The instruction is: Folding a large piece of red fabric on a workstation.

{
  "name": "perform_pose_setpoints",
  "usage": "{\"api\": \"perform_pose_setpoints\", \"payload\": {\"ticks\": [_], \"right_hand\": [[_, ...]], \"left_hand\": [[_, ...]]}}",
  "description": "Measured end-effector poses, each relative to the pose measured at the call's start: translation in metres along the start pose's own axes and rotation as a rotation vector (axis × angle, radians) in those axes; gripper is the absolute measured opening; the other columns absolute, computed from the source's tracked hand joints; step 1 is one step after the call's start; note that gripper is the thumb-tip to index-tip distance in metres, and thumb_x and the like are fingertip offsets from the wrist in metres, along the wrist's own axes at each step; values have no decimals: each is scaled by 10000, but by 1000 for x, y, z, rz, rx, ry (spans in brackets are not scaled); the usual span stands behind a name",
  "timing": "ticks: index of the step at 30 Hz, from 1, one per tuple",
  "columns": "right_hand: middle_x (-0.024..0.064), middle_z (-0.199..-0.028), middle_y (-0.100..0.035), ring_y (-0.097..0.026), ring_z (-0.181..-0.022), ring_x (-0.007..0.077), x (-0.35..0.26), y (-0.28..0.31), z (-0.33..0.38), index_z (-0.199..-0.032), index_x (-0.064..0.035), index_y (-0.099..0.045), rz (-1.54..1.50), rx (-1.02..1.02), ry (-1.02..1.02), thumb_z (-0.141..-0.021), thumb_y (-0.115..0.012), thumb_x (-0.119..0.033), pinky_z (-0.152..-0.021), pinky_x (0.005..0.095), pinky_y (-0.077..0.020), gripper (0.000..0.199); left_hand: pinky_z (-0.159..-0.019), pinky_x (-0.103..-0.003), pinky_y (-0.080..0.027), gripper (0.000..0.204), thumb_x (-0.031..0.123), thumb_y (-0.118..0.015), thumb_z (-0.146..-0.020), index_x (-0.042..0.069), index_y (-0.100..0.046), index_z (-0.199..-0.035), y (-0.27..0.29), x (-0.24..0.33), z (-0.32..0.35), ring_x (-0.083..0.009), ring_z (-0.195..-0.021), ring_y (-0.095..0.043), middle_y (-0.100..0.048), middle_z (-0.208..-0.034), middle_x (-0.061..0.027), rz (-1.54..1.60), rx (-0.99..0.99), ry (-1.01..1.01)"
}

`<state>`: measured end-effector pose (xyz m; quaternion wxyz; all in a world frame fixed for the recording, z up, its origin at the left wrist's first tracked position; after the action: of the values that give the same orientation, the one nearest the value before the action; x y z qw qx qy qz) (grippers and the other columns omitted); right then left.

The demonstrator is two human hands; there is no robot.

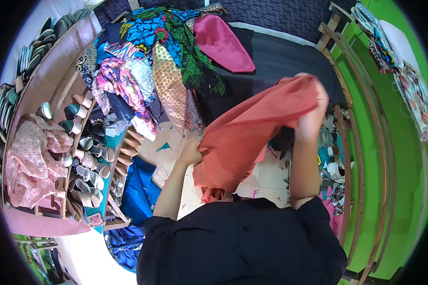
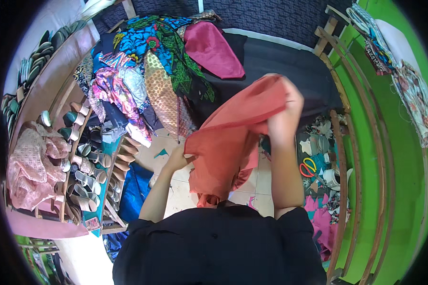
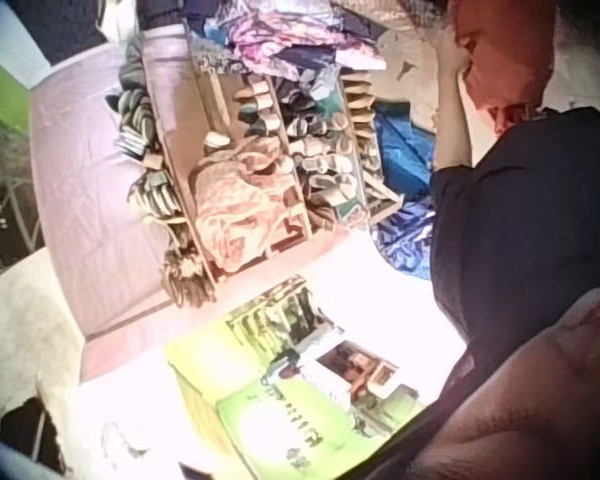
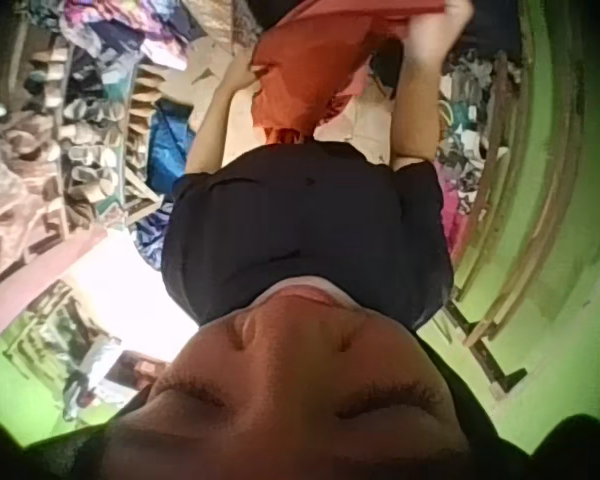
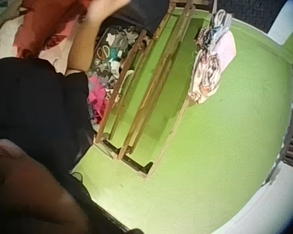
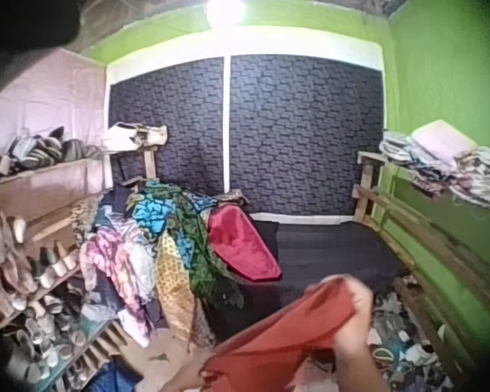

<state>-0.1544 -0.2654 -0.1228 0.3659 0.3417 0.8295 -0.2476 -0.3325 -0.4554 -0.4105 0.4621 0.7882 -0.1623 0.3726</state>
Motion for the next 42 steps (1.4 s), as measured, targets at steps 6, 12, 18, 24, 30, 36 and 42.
{"api": "perform_pose_setpoints", "payload": {"ticks": [6,12,18,24,30,36,42], "right_hand": [[90,-878,-565,-571,-774,176,-40,25,-28,-966,-4,-500,-329,124,88,-921,-389,-231,-637,277,-484,257],[20,-778,-577,-541,-668,92,62,96,-51,-876,-8,-575,89,330,17,-838,-442,-33,-572,227,-430,140],[115,-937,-565,-549,-767,168,202,99,-11,-1123,-16,-456,888,-104,-374,-610,-668,-22,-682,288,-450,555],[65,-851,-594,-556,-795,160,257,39,119,-992,-2,-582,500,-633,-871,-701,-560,-26,-743,276,-424,293],[57,-703,-605,-534,-629,61,159,-38,173,-1027,3,-578,-68,-1059,-1132,-738,-504,-11,-540,177,-416,298],[26,-640,-560,-498,-545,63,110,-47,164,-967,9,-599,-94,-1001,-818,-716,-512,3,-501,219,-394,266],[91,-554,-546,-464,-510,78,113,-54,166,-806,24,-610,296,-719,-740,-731,-610,-135,-473,269,-378,176]], "left_hand": [[-688,-355,-427,266,233,-631,-723,81,-627,-941,-61,-88,45,-304,-828,-576,-619,-913,-121,-142,52,104],[-591,-224,-400,218,181,-549,-826,4,-618,-934,-50,-168,103,-66,-660,-467,-575,-769,31,492,9,757],[-580,-342,-508,368,313,-528,-826,-10,-597,-989,-18,-232,198,-225,-710,-623,-626,-839,-127,697,320,1203],[-676,-260,-464,314,224,-468,-859,-29,-600,-989,-46,-106,104,-155,-800,-582,-625,-903,-82,1033,139,825],[-651,-248,-449,315,262,-508,-841,-24,-575,-954,-26,-6,32,-138,-780,-570,-602,-884,-73,526,-293,625],[-760,-261,-421,347,239,-503,-844,-38,-532,-1050,-18,78,12,-141,-835,-537,-577,-913,-65,958,-229,395],[-859,-293,-386,445,306,-416,-892,-21,-428,-1194,-7,97,17,-179,-1065,-456,-469,-1190,-108,487,-108,134]]}}
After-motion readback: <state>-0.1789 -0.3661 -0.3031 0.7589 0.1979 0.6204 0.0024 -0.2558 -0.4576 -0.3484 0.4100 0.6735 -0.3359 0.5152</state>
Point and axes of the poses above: each hand's wrist, its own z-axis away from the middle knuckle, its own y-axis out of the back of the hand, x = y × z, the point moved 7 cm from there along -z, towards the middle knuckle
